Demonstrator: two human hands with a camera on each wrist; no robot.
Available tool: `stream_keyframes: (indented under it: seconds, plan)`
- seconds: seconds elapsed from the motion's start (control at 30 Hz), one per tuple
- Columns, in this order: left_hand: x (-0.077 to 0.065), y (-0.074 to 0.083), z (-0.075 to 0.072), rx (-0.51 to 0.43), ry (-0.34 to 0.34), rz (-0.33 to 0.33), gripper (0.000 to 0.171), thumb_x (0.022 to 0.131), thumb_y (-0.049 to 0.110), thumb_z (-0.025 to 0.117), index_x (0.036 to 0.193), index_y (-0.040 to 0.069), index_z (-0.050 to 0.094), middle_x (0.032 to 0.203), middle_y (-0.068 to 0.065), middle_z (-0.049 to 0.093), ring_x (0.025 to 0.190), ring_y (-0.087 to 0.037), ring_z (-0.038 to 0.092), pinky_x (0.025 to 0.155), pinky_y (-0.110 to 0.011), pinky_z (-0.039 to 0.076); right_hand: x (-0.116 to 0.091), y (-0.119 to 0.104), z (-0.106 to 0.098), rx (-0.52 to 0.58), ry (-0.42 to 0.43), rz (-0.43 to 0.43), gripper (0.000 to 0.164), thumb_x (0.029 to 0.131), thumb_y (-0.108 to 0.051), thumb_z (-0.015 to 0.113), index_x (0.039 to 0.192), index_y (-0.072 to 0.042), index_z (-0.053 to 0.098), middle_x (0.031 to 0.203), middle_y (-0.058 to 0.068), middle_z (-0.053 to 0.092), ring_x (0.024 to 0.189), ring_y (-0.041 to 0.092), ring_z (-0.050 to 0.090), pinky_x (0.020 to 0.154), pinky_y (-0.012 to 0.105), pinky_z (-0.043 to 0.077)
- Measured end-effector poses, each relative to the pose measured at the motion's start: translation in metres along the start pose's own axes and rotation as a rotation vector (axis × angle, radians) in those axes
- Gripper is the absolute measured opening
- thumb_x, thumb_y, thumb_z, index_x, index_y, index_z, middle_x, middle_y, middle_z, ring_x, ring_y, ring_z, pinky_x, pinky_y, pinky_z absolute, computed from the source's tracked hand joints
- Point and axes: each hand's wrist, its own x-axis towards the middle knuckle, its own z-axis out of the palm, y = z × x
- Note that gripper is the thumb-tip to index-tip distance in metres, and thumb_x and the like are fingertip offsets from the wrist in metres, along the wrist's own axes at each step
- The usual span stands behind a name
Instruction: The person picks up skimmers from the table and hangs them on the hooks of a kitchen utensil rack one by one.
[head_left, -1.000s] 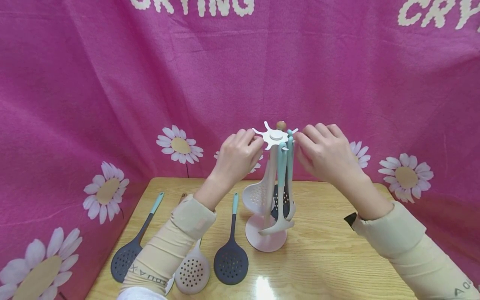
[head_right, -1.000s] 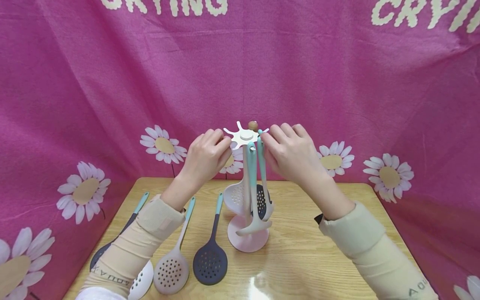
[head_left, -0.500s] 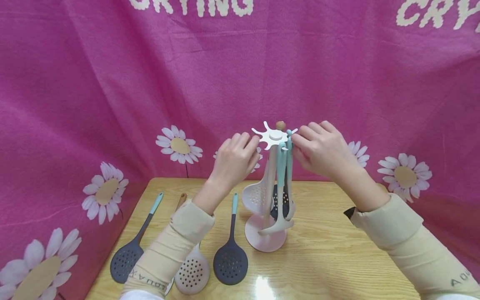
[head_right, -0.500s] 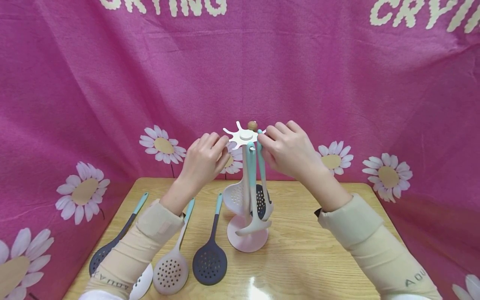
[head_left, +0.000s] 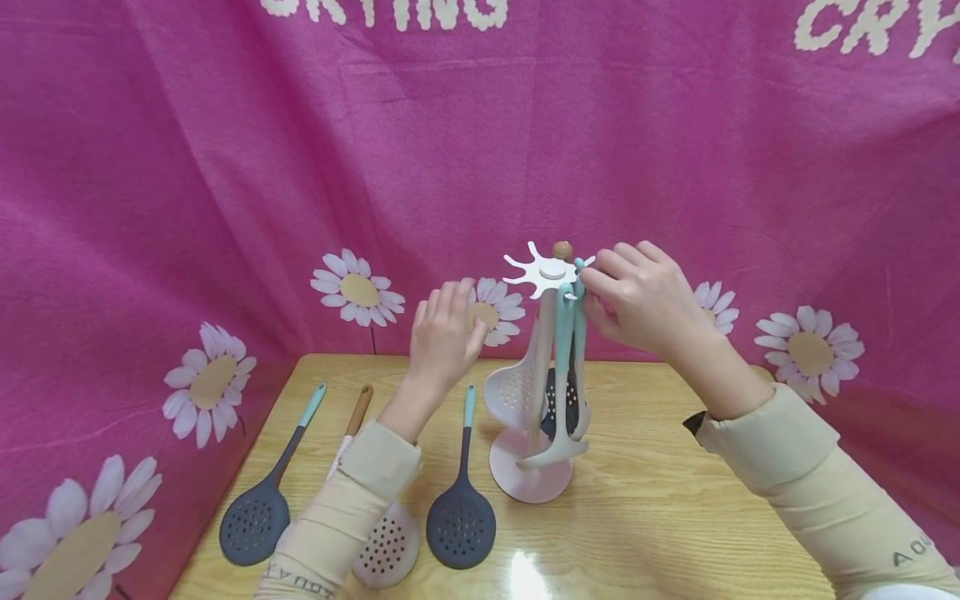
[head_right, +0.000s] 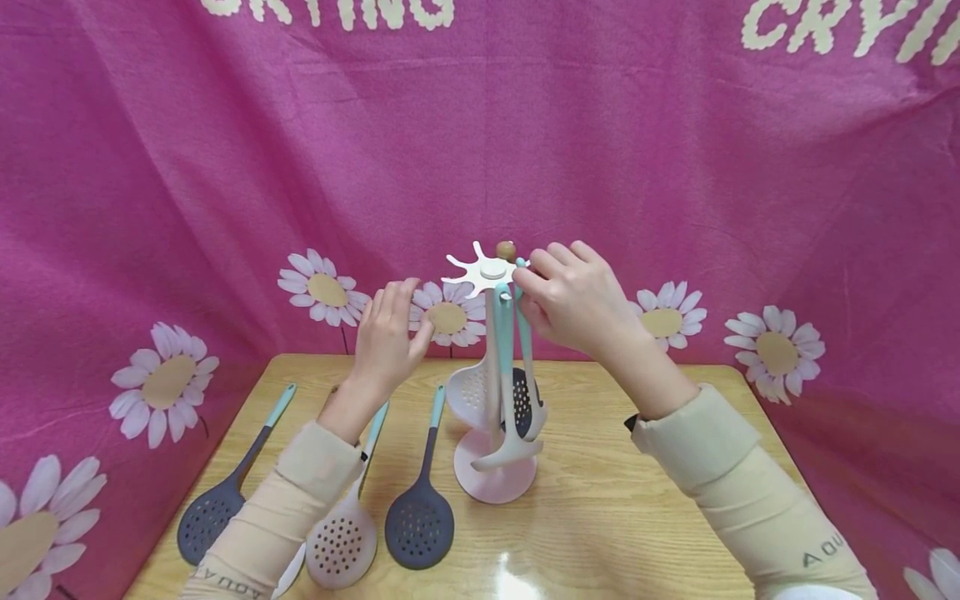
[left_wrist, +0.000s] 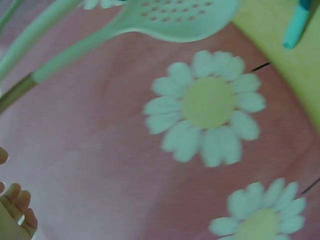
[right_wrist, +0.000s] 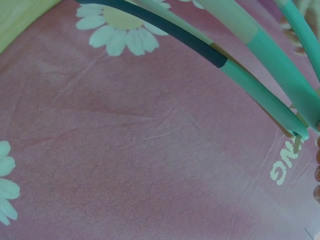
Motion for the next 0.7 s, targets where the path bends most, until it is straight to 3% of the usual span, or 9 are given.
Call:
stream_keyframes:
  seconds: [0.37, 0.7]
  plan:
    - [-0.044, -0.032, 0.052, -0.001, -0.369, -0.341, 0.044, 0.083, 0.02, 0.058, 0.12, -0.001, 0.046, 0.114, -0.015, 0.05, 0.1, -0.031, 0.048, 0.076, -0.042, 0.043, -0.001, 0.002, 0.002, 0.025, -0.003, 0.003, 0.008, 0.076, -0.008, 0.046, 0.069, -0.005, 0.049, 0.065, 0.007, 0.049, 0.058, 0.024, 0.045, 0.053, 0.031, 0.033]
    - [-0.092, -0.04, 0.092, -0.128, -0.659, -0.61, 0.054, 0.082, 0.021, 0.06, 0.124, -0.006, 0.04, 0.12, -0.023, 0.045, 0.113, -0.038, 0.041, 0.091, -0.05, 0.038, -0.001, 0.002, 0.001, 0.033, 0.003, 0.005, 0.007, 0.075, -0.007, 0.048, 0.068, -0.005, 0.048, 0.065, 0.006, 0.049, 0.057, 0.023, 0.044, 0.052, 0.031, 0.032]
